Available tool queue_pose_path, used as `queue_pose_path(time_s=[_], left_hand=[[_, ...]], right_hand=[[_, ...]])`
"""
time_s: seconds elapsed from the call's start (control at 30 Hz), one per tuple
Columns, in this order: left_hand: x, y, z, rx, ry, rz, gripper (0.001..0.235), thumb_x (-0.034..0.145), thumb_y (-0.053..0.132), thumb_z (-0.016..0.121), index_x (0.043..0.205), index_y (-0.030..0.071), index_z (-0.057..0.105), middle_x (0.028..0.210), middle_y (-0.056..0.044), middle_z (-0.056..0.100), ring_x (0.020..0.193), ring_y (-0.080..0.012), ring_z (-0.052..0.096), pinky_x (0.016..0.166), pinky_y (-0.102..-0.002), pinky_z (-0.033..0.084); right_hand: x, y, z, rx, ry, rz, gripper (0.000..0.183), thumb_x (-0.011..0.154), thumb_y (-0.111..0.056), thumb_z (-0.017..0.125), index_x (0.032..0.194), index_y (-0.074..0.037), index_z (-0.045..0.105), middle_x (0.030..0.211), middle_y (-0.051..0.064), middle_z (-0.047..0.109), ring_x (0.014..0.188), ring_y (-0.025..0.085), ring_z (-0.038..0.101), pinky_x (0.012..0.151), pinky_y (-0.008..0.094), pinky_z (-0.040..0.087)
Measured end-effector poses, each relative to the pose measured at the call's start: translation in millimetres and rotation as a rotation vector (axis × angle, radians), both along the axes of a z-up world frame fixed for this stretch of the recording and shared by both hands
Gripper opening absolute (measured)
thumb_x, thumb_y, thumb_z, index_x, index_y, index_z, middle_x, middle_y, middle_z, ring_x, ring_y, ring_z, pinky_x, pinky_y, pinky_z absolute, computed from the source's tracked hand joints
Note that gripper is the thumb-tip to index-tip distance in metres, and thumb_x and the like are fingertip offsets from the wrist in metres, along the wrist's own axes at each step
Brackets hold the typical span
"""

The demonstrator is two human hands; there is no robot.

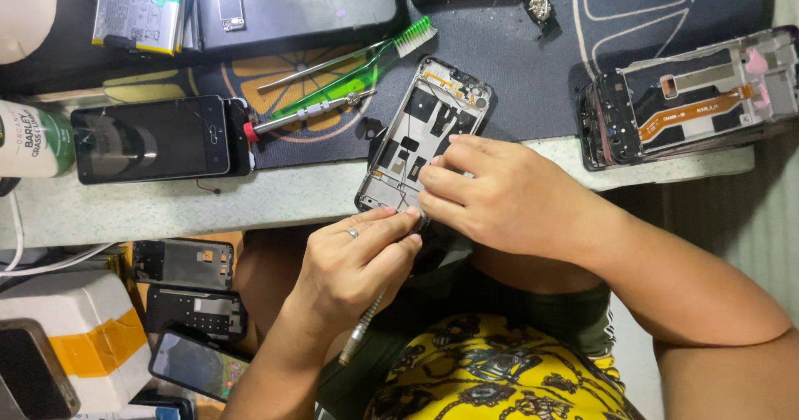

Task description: The person uses a precision screwdriver to remove screws and pry off internal components from a disassembled smartphone chassis. They carefully lift and set aside small parts while working on the device's internal frame.

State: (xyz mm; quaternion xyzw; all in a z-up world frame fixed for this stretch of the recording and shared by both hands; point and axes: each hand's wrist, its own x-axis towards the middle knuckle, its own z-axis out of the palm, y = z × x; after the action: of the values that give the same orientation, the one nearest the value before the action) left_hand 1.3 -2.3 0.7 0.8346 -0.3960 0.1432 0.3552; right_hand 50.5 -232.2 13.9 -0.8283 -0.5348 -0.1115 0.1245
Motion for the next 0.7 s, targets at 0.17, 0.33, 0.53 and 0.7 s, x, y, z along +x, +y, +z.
queue_pose_path(time_s=[0.17,0.33,0.53,0.7], left_hand=[[0,0,0,0.001,0.008,0.004,0.008,0.089,-0.001,0.075,0.088,-0.001,0.067,0.102,-0.014,0.074,0.086,-0.0262,0.075,0.090,-0.038,0.064],[0,1,0,0.005,0.006,0.001,0.007,0.089,-0.001,0.075,0.089,-0.001,0.068,0.102,-0.015,0.074,0.087,-0.0263,0.075,0.090,-0.038,0.064],[0,1,0,0.008,0.005,0.000,0.007,0.089,-0.001,0.075,0.090,-0.001,0.068,0.102,-0.015,0.074,0.087,-0.0261,0.075,0.091,-0.038,0.064],[-1,4,-2,0.007,0.028,0.002,0.008,0.091,-0.001,0.076,0.091,-0.001,0.068,0.105,-0.015,0.073,0.090,-0.0266,0.075,0.093,-0.038,0.064]], right_hand=[[0,1,1,-0.011,-0.006,0.002,0.023,0.075,-0.019,0.063,0.093,-0.005,0.068,0.098,0.004,0.062,0.087,0.021,0.058,0.082,0.033,0.053],[0,1,0,-0.015,-0.009,0.010,0.026,0.074,-0.020,0.064,0.094,-0.004,0.069,0.097,0.004,0.061,0.088,0.021,0.059,0.082,0.033,0.053],[1,2,-3,0.011,-0.026,0.008,0.021,0.078,-0.020,0.064,0.094,-0.007,0.068,0.105,0.003,0.064,0.090,0.020,0.060,0.086,0.033,0.054],[2,-1,-10,0.054,-0.039,-0.016,0.027,0.078,-0.019,0.064,0.102,-0.007,0.071,0.109,0.002,0.065,0.094,0.020,0.061,0.091,0.034,0.055]])
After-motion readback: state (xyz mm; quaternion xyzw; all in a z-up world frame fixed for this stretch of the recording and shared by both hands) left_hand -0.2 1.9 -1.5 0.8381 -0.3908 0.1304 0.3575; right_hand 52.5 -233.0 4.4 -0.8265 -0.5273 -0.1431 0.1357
